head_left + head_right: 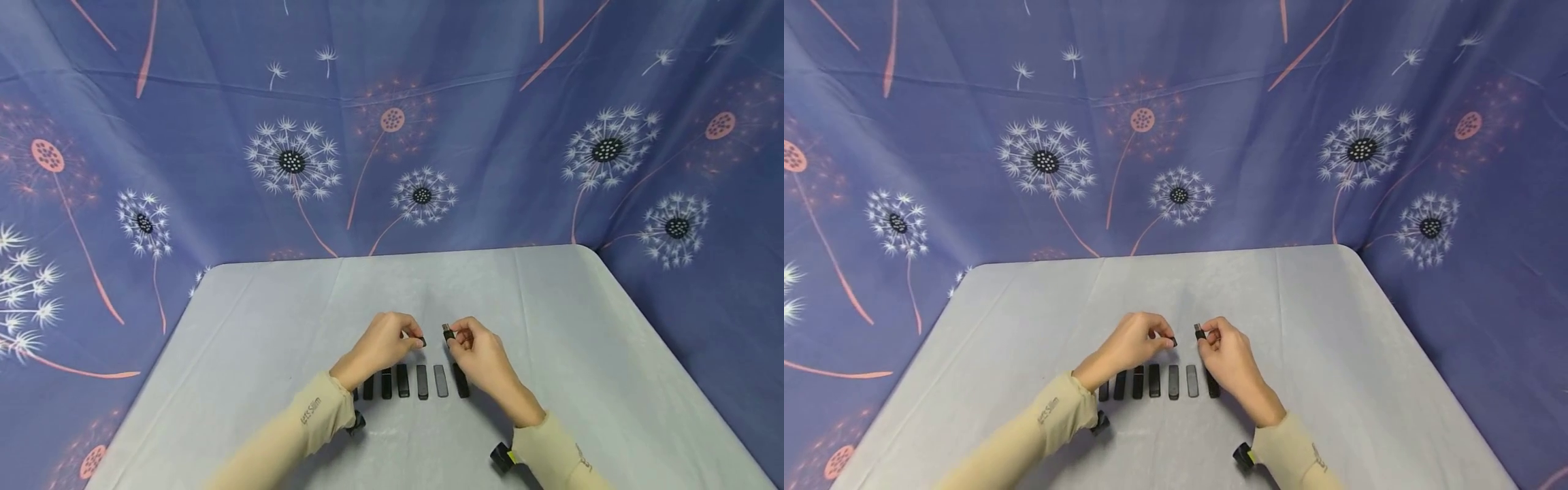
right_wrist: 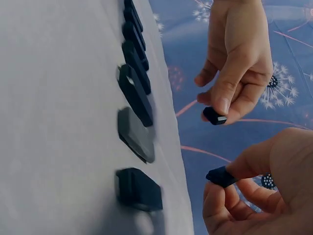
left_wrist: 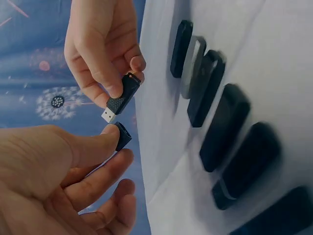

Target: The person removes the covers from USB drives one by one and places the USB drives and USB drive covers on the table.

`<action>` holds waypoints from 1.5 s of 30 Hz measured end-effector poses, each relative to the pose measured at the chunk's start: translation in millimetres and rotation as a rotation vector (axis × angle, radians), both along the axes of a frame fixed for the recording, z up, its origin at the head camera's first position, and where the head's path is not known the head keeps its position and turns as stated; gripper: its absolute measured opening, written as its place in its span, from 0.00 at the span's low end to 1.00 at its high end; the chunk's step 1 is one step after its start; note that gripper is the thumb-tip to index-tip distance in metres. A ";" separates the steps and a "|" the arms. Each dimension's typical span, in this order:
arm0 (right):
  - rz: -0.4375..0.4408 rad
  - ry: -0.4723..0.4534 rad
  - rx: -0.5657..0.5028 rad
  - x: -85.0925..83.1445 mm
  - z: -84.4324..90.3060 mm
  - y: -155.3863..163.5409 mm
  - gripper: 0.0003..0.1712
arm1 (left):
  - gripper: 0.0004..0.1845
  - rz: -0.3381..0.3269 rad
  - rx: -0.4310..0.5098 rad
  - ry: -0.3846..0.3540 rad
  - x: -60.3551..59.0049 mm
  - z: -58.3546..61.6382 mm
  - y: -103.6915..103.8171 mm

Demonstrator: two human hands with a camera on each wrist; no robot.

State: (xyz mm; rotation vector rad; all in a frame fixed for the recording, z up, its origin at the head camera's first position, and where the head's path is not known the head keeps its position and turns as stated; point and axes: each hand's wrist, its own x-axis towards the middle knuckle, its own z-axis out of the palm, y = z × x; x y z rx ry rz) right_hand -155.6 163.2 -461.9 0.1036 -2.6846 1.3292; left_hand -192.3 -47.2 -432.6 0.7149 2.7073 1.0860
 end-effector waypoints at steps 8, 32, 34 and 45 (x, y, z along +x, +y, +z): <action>-0.002 0.043 0.025 -17.9 3.8 9.7 0.09 | 0.03 0.017 -0.035 -0.003 -24.3 10.2 16.9; -0.084 -0.040 0.105 -62.9 -4.6 45.6 0.11 | 0.03 0.015 -0.223 0.020 -90.8 -4.9 75.1; -0.087 -0.039 0.106 -63.7 -3.4 47.8 0.11 | 0.03 0.018 -0.227 0.021 -91.7 -3.2 79.4; -0.097 -0.056 0.085 -66.9 -0.6 57.9 0.12 | 0.04 0.009 -0.262 0.027 -98.3 5.1 93.0</action>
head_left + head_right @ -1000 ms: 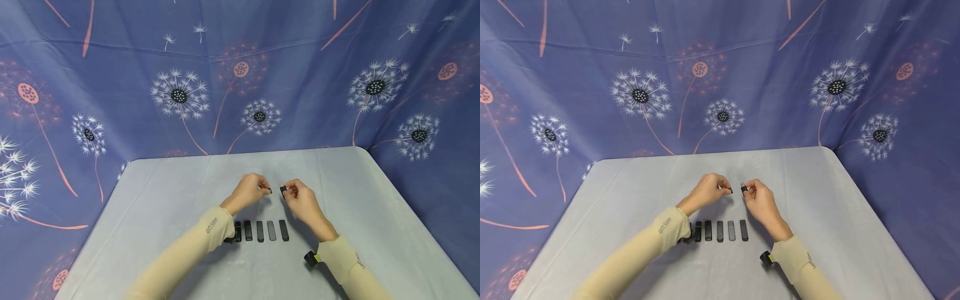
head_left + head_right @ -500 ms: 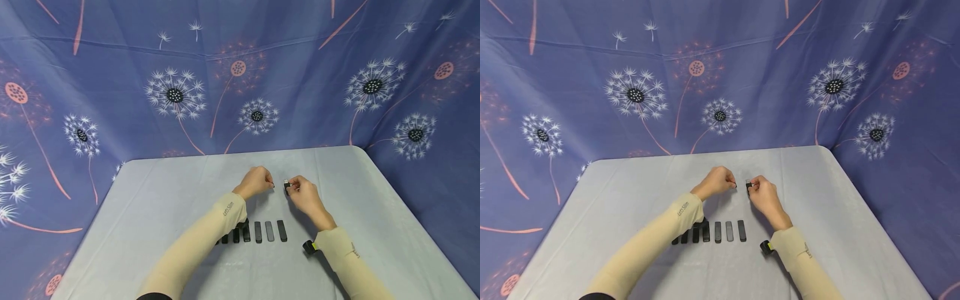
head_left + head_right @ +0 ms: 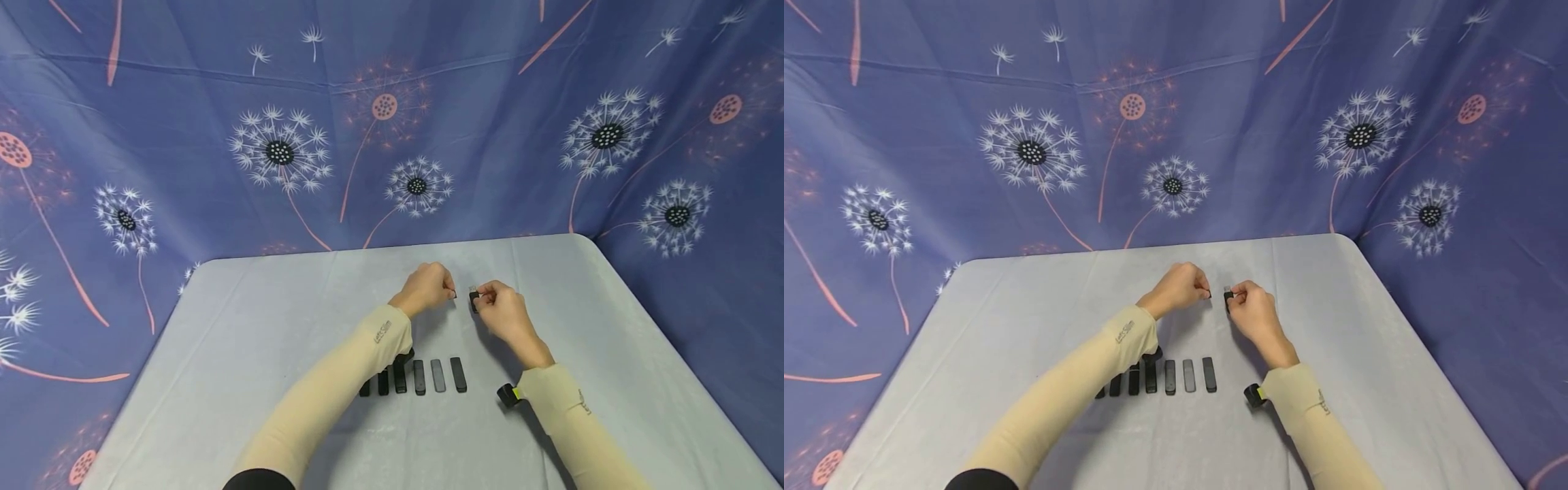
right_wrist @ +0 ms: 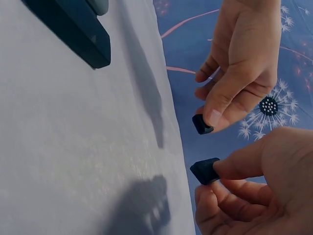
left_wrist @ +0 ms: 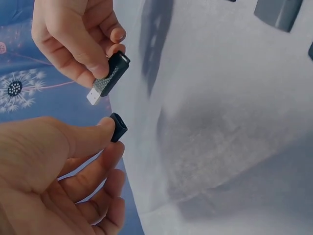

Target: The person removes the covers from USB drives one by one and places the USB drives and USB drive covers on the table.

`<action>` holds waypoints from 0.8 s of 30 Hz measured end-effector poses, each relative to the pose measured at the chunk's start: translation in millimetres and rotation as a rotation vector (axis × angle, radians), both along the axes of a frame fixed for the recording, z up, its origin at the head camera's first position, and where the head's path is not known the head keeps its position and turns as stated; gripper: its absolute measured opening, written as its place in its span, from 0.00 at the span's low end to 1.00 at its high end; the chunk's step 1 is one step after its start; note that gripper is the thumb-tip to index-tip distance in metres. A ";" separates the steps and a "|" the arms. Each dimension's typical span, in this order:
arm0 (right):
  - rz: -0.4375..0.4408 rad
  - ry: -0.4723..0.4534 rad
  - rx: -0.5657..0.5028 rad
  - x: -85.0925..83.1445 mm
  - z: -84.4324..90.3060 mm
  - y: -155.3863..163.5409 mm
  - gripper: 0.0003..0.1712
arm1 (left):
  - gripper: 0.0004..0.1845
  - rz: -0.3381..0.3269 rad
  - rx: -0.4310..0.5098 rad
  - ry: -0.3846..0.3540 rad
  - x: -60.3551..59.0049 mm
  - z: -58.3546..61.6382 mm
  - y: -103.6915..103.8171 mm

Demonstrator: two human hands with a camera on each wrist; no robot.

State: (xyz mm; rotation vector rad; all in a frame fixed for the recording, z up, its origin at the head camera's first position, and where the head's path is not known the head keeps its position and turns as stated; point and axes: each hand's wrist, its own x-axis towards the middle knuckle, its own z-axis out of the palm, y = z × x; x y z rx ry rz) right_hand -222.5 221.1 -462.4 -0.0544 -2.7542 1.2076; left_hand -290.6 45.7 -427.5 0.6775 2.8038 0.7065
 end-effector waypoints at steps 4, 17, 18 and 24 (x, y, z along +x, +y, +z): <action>0.006 0.009 0.024 -1.4 0.6 0.4 0.12 | 0.04 -0.016 -0.009 0.007 -2.5 4.5 0.4; 0.003 0.006 0.111 -6.8 -10.2 8.2 0.11 | 0.04 -0.036 -0.022 -0.018 -2.4 1.5 1.5; 0.005 0.004 0.112 -7.4 -10.7 8.2 0.10 | 0.04 -0.037 -0.023 -0.018 -2.5 0.8 1.6; 0.020 -0.027 0.124 -11.1 -12.9 6.8 0.10 | 0.04 -0.033 -0.038 -0.016 -3.3 -4.9 4.3</action>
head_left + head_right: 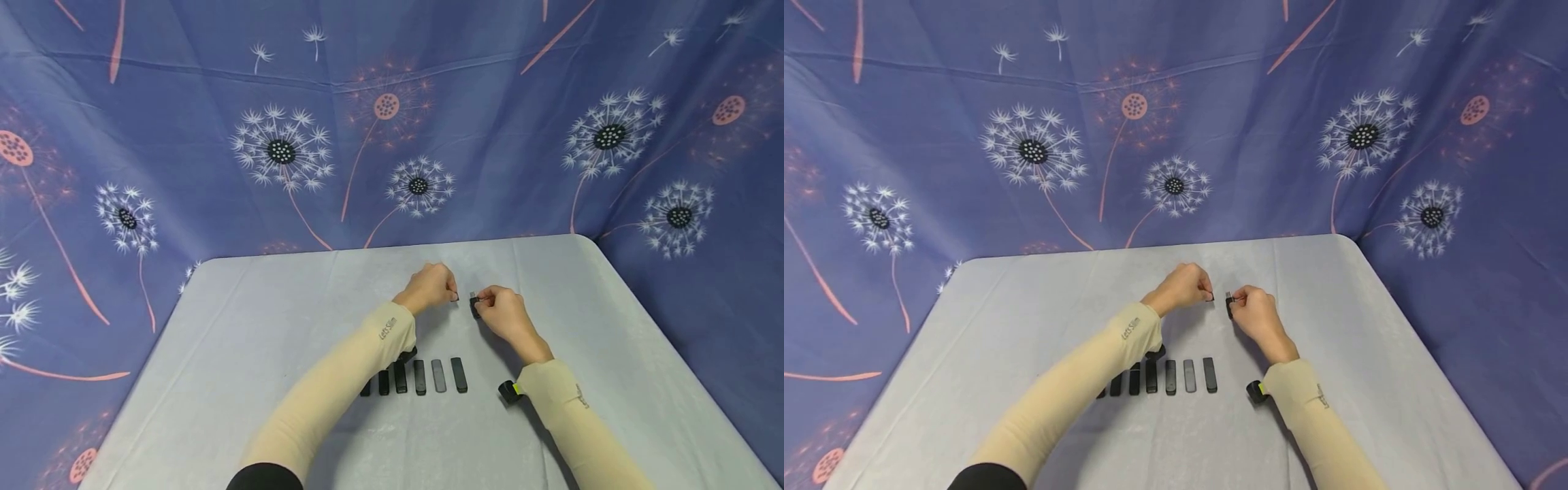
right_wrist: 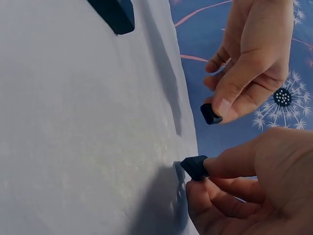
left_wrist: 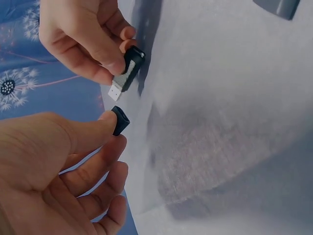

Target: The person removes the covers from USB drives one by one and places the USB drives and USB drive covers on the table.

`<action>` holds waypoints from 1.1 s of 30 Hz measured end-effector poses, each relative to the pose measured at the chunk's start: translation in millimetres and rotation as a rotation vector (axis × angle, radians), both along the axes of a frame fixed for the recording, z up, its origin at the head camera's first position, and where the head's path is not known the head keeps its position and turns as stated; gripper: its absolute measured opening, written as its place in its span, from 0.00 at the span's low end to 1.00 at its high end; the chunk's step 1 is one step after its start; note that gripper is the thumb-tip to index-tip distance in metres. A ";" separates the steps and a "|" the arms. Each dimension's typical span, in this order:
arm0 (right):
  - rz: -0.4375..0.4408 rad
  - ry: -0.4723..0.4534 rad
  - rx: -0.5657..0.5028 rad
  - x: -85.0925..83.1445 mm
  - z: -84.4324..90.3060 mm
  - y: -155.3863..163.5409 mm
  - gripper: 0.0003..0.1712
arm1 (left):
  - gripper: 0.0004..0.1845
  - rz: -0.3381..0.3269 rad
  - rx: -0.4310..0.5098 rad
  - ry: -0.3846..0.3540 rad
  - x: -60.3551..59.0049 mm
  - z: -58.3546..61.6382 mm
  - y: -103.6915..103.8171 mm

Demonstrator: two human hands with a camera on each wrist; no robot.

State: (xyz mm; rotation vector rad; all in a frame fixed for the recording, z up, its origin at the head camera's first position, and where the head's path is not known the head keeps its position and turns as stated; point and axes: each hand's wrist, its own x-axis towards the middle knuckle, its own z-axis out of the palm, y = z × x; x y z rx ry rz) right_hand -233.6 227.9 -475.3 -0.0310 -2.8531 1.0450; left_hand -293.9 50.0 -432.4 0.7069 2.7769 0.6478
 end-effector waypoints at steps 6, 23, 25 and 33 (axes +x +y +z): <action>-0.005 -0.009 0.022 1.2 -1.7 -0.5 0.10 | 0.04 -0.025 0.006 0.001 2.7 -3.5 5.0; -0.021 -0.022 0.031 3.4 -4.7 -5.5 0.08 | 0.04 0.027 0.059 -0.056 5.2 -14.5 9.4; -0.033 -0.028 0.023 3.3 -5.6 -5.1 0.08 | 0.04 0.033 0.057 -0.066 4.6 -16.6 11.3; -0.057 -0.044 0.011 2.9 -7.7 -2.8 0.07 | 0.04 0.042 0.029 -0.073 1.2 -23.6 18.6</action>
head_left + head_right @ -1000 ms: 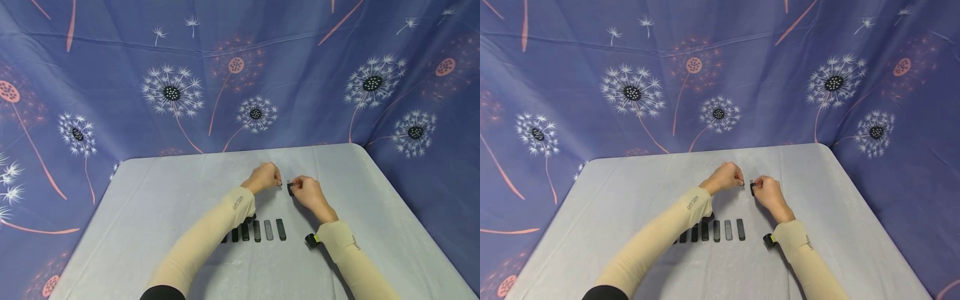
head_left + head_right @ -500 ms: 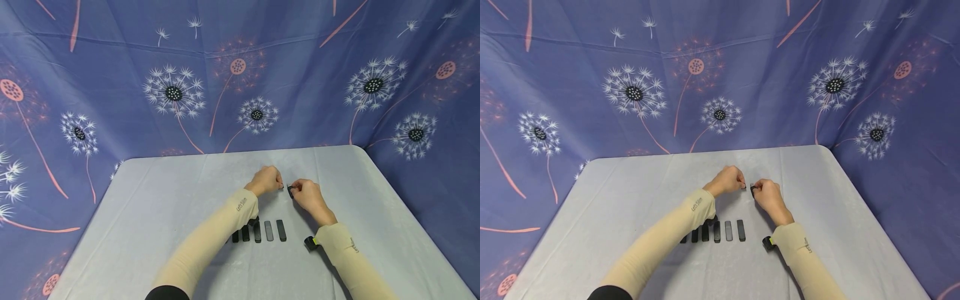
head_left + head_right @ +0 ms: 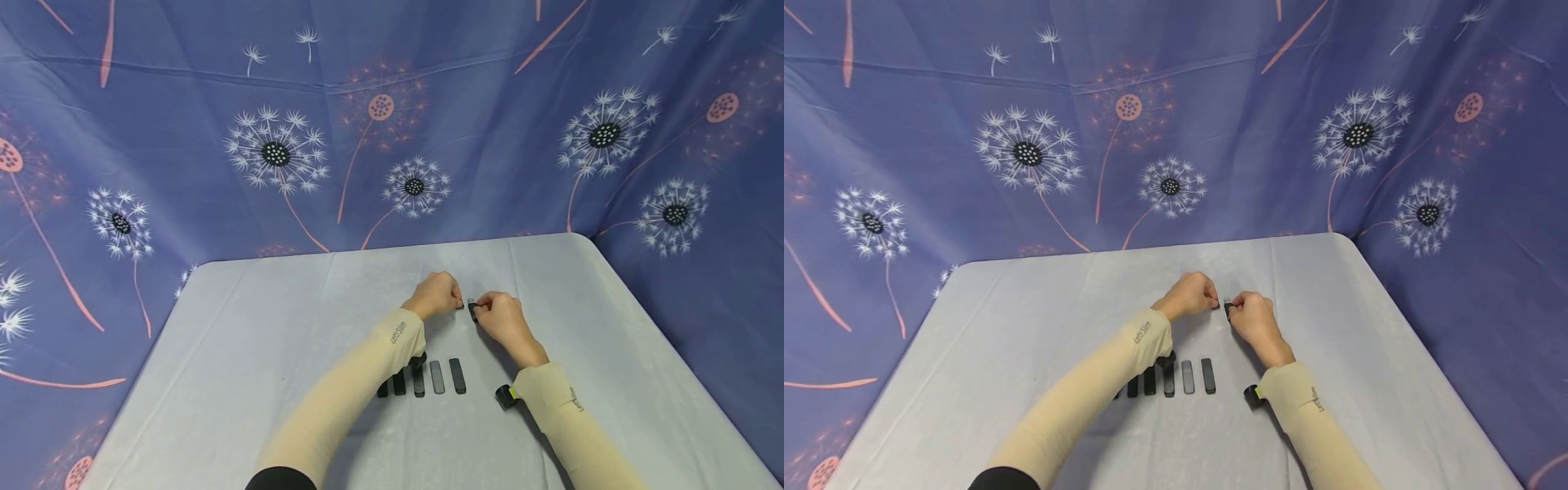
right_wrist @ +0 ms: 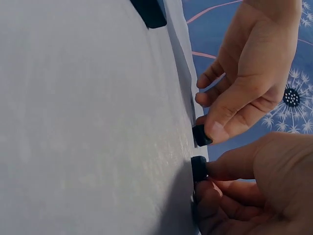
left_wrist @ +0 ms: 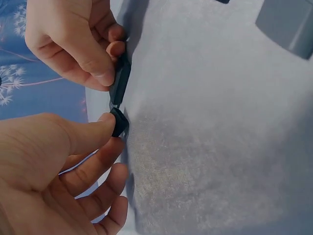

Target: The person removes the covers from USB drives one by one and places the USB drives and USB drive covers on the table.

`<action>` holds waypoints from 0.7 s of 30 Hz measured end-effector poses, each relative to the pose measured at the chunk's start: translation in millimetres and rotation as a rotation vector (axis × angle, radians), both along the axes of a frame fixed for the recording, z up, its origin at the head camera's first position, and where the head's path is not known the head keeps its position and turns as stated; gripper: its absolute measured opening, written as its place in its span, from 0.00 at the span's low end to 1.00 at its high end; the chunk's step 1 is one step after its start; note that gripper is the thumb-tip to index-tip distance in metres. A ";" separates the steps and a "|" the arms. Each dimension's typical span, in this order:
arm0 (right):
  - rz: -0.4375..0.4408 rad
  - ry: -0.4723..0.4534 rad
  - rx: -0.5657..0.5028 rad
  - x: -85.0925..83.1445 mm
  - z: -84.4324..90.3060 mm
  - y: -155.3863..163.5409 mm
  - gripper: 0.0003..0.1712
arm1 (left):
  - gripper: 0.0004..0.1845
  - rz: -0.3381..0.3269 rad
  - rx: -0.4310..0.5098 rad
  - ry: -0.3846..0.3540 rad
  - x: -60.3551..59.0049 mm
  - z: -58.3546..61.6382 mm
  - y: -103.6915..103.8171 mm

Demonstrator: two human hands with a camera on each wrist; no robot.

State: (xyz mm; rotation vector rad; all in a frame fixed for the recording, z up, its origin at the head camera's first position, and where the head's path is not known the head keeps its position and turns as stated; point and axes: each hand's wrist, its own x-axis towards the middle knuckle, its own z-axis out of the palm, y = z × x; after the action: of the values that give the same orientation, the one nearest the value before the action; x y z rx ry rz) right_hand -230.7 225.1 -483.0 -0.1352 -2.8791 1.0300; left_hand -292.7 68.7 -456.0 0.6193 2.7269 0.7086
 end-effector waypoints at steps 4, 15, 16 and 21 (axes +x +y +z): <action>0.000 -0.005 0.004 -0.9 -0.6 1.0 0.07 | 0.04 -0.007 -0.015 0.028 -0.8 -1.6 1.2; -0.001 0.026 -0.006 0.0 -3.5 1.4 0.07 | 0.06 0.003 -0.020 0.052 -1.3 -4.8 0.0; -0.003 0.028 -0.008 0.4 -3.5 1.4 0.07 | 0.06 0.007 -0.019 0.048 -1.0 -5.2 0.1; -0.016 0.040 -0.005 2.2 -3.6 1.8 0.07 | 0.07 0.008 -0.017 0.057 0.8 -6.6 1.3</action>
State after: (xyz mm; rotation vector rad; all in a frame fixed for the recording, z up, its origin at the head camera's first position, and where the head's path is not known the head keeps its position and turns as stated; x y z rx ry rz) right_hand -228.5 226.8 -486.6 -0.1364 -2.8354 1.0259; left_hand -291.9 70.0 -462.6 0.6344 2.7863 0.6788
